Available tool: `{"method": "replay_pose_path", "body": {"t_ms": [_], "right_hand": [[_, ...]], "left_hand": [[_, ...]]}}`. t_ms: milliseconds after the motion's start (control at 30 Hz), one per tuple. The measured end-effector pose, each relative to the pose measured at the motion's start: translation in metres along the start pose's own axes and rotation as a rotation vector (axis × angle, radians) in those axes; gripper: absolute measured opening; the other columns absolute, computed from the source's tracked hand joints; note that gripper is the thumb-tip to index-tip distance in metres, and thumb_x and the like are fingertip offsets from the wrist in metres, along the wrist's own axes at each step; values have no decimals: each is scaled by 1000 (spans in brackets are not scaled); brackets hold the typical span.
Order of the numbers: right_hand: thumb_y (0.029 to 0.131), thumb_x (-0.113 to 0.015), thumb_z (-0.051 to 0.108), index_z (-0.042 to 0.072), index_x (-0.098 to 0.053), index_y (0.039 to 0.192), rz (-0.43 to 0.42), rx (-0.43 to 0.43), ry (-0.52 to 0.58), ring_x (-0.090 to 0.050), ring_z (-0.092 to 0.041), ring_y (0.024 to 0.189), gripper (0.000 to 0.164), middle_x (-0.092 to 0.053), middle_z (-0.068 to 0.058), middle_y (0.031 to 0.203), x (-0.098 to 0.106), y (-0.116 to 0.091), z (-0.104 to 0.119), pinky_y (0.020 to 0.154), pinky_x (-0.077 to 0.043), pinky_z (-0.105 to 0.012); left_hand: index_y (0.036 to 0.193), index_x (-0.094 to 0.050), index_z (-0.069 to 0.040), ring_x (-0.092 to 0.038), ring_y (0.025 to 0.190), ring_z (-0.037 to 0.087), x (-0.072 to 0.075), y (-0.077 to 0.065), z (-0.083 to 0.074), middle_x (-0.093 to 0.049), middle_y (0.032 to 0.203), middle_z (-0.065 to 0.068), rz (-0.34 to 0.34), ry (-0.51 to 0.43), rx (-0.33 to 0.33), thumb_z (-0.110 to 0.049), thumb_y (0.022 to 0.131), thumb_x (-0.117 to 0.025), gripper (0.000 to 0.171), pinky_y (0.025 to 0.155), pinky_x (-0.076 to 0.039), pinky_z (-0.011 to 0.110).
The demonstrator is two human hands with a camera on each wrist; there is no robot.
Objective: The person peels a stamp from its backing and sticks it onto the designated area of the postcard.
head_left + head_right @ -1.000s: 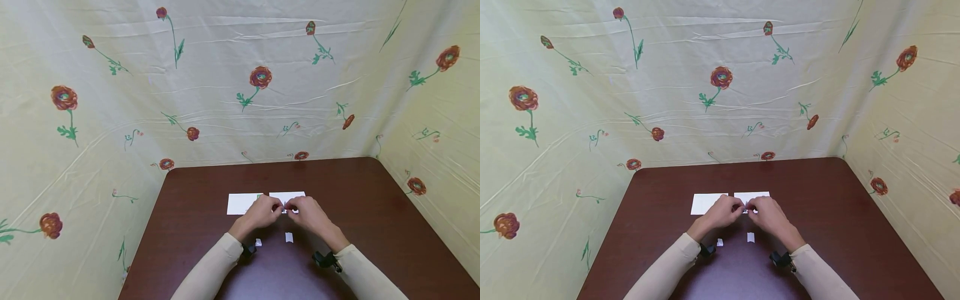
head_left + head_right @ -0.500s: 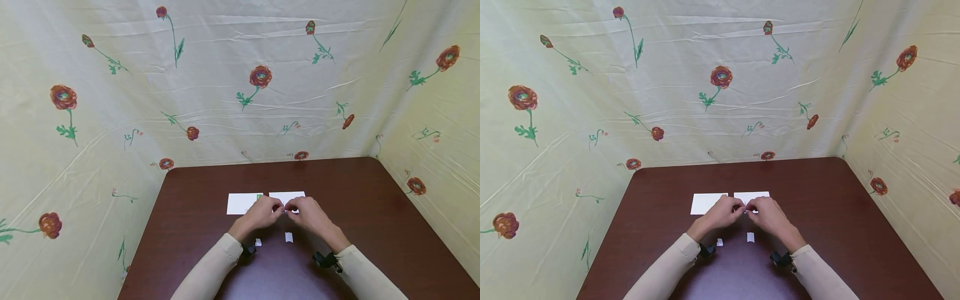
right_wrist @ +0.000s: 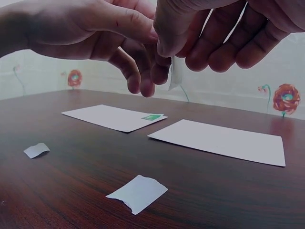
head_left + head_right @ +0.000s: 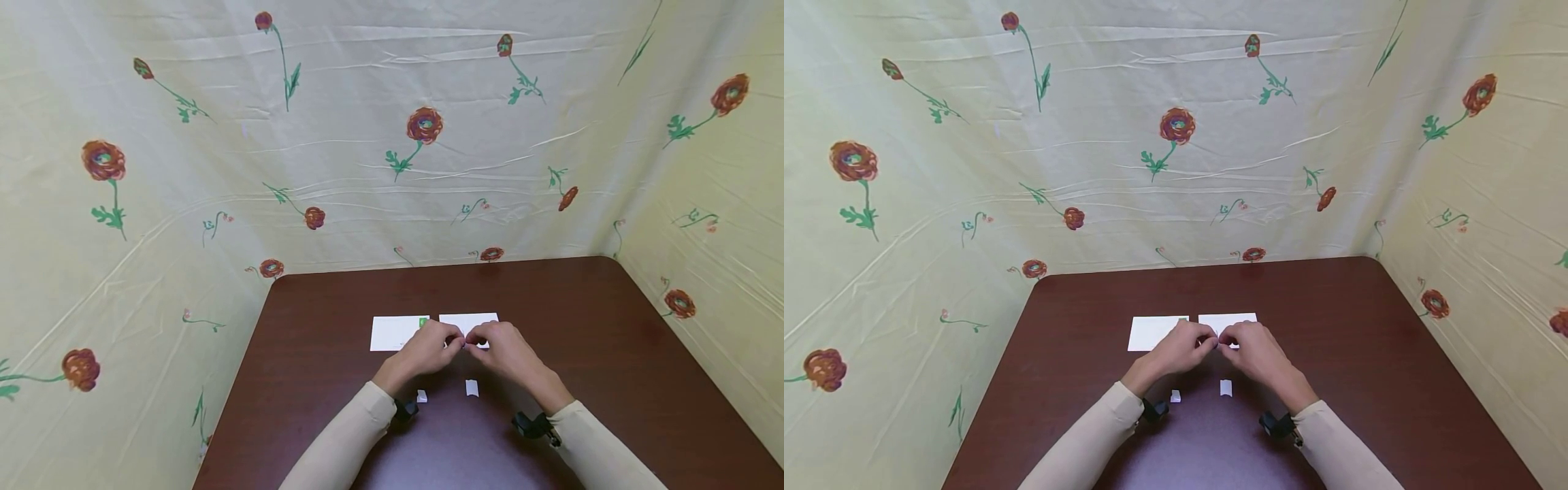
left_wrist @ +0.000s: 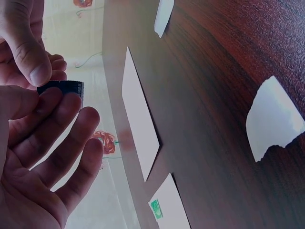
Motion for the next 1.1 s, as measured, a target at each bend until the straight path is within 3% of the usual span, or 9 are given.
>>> {"method": "replay_pose_path", "body": {"t_ms": [300,533,800,1100], "right_hand": [[84,-76,14,17,-79,88,-27,13,-10,-65,-7,73,6,-72,9,80,3,0,2,69,-53,-30],[84,-76,14,18,-79,88,-39,27,-9,-65,-8,74,6,-72,10,80,5,0,2,69,-53,-30],[86,-75,14,14,-79,89,-32,10,22,-65,-6,74,6,-72,11,80,7,0,3,69,-53,-30],[83,-76,10,14,-78,86,-61,21,24,-65,-8,71,5,-72,10,77,10,-1,3,67,-53,-30]], "left_hand": [[96,-77,-16,-56,68,-3,3,0,6,-69,78,-13,-26,29,49,-20,95,-62,16,63,-45,15],[91,-76,-18,-66,73,2,7,0,9,-72,82,-11,-60,15,82,-20,91,-66,10,63,-47,15],[107,-75,-13,-72,79,12,10,0,14,-74,99,-3,-101,27,116,-23,92,-68,19,64,-49,16],[94,-77,-19,-64,70,-2,12,0,14,-72,83,-11,-127,27,97,-20,92,-69,9,60,-46,13]]}}
Point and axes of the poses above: each hand's wrist, its own y-axis towards the middle knuckle, its own x-axis out of the back of the hand, z = x × y, the point moved 9 cm from there along y, towards the middle knuckle
